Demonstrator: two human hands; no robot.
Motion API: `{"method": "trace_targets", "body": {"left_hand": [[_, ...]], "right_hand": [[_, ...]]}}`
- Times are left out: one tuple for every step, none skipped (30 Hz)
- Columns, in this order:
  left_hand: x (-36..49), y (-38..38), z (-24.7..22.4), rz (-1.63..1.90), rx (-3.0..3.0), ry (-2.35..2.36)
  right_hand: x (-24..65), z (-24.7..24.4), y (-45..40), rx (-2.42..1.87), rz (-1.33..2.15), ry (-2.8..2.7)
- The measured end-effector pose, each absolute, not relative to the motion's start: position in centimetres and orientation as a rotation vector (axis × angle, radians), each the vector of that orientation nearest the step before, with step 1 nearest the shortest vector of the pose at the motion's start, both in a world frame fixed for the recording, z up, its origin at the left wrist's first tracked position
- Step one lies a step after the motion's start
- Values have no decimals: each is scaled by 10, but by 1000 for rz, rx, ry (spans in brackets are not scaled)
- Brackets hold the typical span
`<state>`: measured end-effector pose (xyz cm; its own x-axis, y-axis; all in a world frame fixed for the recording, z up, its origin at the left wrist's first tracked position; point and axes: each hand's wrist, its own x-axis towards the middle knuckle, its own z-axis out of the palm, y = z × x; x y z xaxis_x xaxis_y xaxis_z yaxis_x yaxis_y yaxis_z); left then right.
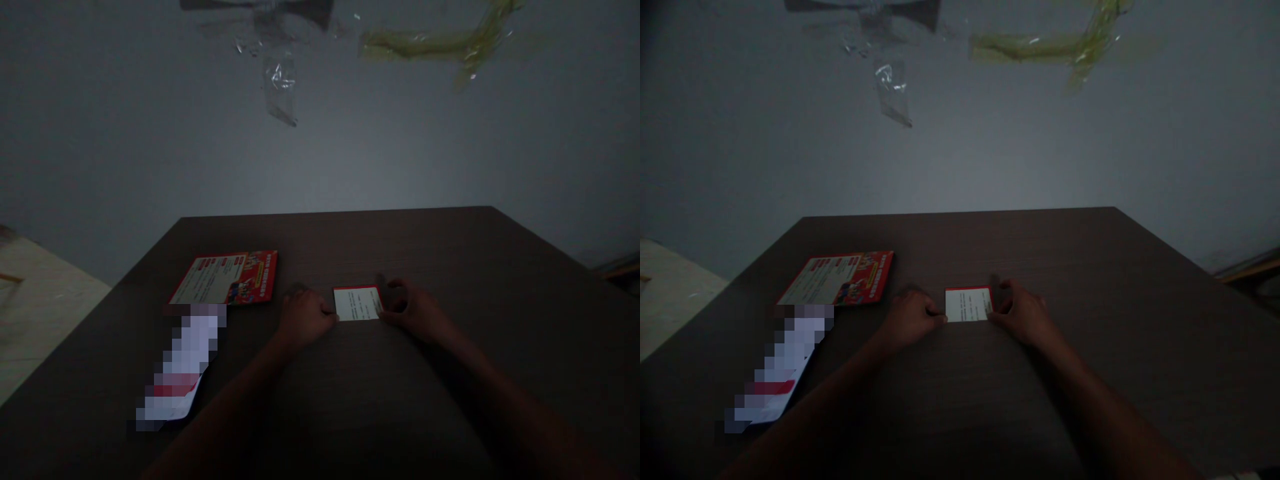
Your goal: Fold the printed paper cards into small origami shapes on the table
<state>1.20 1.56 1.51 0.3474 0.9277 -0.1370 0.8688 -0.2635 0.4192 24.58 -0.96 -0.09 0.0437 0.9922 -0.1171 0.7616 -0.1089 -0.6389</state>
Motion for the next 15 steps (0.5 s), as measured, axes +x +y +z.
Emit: {"method": "trace_targets", "body": {"left_hand": [[12,16,15,193,2197,1572],[11,16,14,193,2202,1569],[11,16,14,188,2208,1567],[11,16,13,183,2219,1564],[10,16,12,182,2233,1563],[10,16,10,182,2248,1559],[9,16,9,189,2261,1552],[9,16,8,204,2269,1547],[9,16,6,228,2271,1547],[9,16,5,257,2269,1546],[8,16,4,292,2267,1547],[8,16,2,325,2266,1545],[8,15,2,353,2265,1539],[8,15,1,379,2263,1528],[8,15,0,406,2259,1517]], "right_hand": [[248,-2,-9,-1918,777,-1766],[250,-4,-8,-1914,787,-1767],[252,-5,-7,-1911,800,-1767],[254,-7,-7,-1914,812,-1762],[256,-8,-6,-1915,829,-1755],[258,-8,-6,-1916,845,-1747],[260,-9,-5,-1918,857,-1742],[261,-9,-5,-1920,865,-1738],[262,-8,-5,-1922,871,-1738],[262,-8,-5,-1924,874,-1739],[262,-8,-6,-1923,875,-1739],[262,-8,-6,-1916,874,-1738],[262,-8,-6,-1906,871,-1738],[262,-8,-6,-1894,866,-1737],[262,-8,-6,-1885,861,-1737]]}}
